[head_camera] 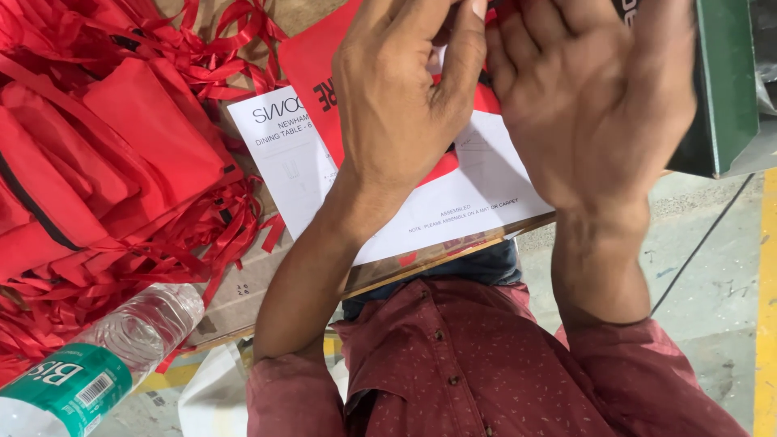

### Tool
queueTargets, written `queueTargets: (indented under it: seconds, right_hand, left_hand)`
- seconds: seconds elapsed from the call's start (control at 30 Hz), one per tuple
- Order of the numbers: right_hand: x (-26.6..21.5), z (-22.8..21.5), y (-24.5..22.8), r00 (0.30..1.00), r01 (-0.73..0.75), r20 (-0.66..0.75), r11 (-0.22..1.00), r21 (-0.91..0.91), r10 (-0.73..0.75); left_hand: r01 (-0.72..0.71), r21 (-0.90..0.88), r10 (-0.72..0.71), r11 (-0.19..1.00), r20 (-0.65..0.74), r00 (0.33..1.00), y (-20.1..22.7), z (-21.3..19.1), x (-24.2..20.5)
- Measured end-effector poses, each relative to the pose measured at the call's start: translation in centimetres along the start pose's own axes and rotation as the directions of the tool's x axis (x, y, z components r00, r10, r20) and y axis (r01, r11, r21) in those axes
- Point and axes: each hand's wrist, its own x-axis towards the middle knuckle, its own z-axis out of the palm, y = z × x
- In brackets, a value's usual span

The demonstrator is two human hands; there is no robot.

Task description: Packing furniture assembly hardware into small red bags according to printed instructions.

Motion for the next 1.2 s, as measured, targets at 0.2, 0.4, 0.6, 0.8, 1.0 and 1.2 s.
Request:
queueTargets:
  seconds: [0.2, 0.4, 0.6, 0.8, 1.0, 1.2]
  right_hand:
    - [-2.9, 4.0, -0.3, 0.957, 0.121, -0.156, 0.827, -0.55, -0.244]
    - [-5.4, 0.2, 1.6, 0.779, 0.117, -0.109, 0.314, -0.942, -0.617]
    - [-2.8, 0.6, 2.1, 0.946, 0.071, 0.005, 0.191, -0.979, -0.323]
    - [-1.5, -0.4, 2.8, 0.939, 0.068, 0.063, 0.005, -0.998, -0.338]
    - [-1.1, -0.8, 3.1, 0.943, 0.028, -0.06, 0.256, -0.966, -0.328]
    - [-1.5, 0.5, 2.4, 0.973, 0.027, -0.014, 0.175, -0.984, -0.231]
  left_hand:
    - [0.027, -0.02, -0.027, 0.999, -0.019, 0.999, -0.8, -0.7, -0.4]
    - [0.01, -0.03, -0.01, 1.0, -0.002, 1.0, -1.0, -1.4, -0.8]
    - [0.041, -0.084, -0.041, 0.996, 0.008, 0.999, -1.0, -2.0, -1.6]
    - [0.075, -0.106, -0.073, 0.992, 0.019, 0.997, -1.0, -2.8, -1.9]
    - [0.107, -0.112, -0.098, 0.988, 0.089, 0.991, -0.7, -4.0, -2.3]
    - [-0.007, 0.049, -0.005, 0.999, 0.222, 0.975, -0.7, -4.7, -2.6]
